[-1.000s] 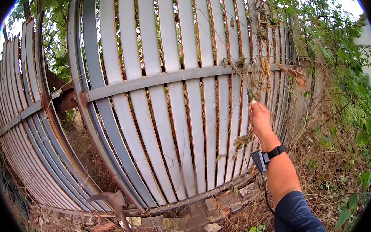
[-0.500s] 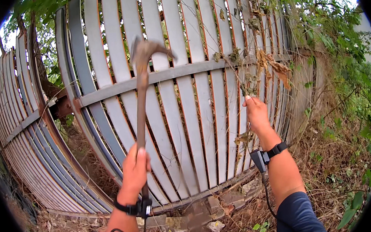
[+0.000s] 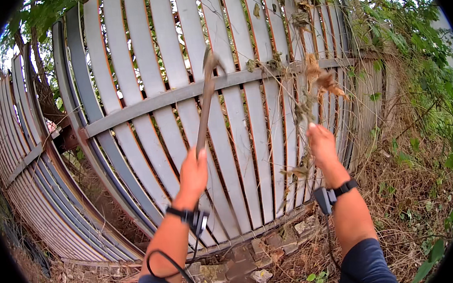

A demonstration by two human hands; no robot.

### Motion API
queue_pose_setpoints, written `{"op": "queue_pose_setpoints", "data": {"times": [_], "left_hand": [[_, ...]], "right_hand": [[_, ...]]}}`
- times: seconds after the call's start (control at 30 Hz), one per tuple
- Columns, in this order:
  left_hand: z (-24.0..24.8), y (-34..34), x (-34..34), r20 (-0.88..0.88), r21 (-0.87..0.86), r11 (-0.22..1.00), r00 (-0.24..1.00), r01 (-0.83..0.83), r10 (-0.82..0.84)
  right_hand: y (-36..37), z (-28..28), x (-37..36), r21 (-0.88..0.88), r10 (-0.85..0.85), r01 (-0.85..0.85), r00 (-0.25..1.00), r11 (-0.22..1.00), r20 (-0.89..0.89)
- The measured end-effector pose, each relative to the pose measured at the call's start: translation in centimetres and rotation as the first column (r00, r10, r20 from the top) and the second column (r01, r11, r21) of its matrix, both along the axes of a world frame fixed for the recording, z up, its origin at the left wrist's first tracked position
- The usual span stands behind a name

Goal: The person clears dry vines and brush from a metal fence by hand and using a sickle.

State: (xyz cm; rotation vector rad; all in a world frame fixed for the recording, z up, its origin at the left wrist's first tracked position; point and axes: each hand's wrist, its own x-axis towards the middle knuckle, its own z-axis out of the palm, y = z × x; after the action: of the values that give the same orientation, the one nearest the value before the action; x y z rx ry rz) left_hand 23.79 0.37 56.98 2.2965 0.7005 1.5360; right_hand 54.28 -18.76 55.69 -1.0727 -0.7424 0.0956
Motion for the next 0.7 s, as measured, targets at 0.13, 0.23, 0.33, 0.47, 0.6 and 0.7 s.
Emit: {"op": "queue_pose_setpoints", "data": {"times": [0.13,0.23,0.33,0.47,0.6,0.7], "left_hand": [[-15.0,-1.5,-6.8,-0.175,-0.161,0.985,0.984,-0.064,0.036],[-22.4,-5.0,-10.0,-0.236,-0.28,0.938,0.962,-0.205,0.14],[-25.0,-7.3,-11.2,-0.204,-0.45,0.871,0.972,-0.2,0.117],[-21.9,-6.7,-9.3,-0.094,-0.377,0.918,0.991,-0.122,0.093],[-13.1,-4.5,-3.1,0.006,-0.163,0.986,1.0,0.03,-0.029],[-5.2,-3.4,4.1,0.102,-0.072,0.986,0.984,0.15,-0.143]], "right_hand": [[-0.8,-3.1,5.1,-0.078,-0.153,0.167,0.974,0.983,0.168],[0.2,-5.5,6.4,-0.094,-0.102,0.111,0.99,0.989,0.1],[1.1,-6.7,6.6,-0.127,-0.098,0.103,0.994,0.986,0.048],[1.0,-7.1,6.8,-0.127,-0.094,0.106,0.991,0.986,0.098],[0.8,-7.0,7.2,-0.1,-0.064,0.072,0.994,0.992,0.088],[0.6,-6.8,7.2,-0.038,-0.011,0.014,0.995,0.999,0.096]]}}
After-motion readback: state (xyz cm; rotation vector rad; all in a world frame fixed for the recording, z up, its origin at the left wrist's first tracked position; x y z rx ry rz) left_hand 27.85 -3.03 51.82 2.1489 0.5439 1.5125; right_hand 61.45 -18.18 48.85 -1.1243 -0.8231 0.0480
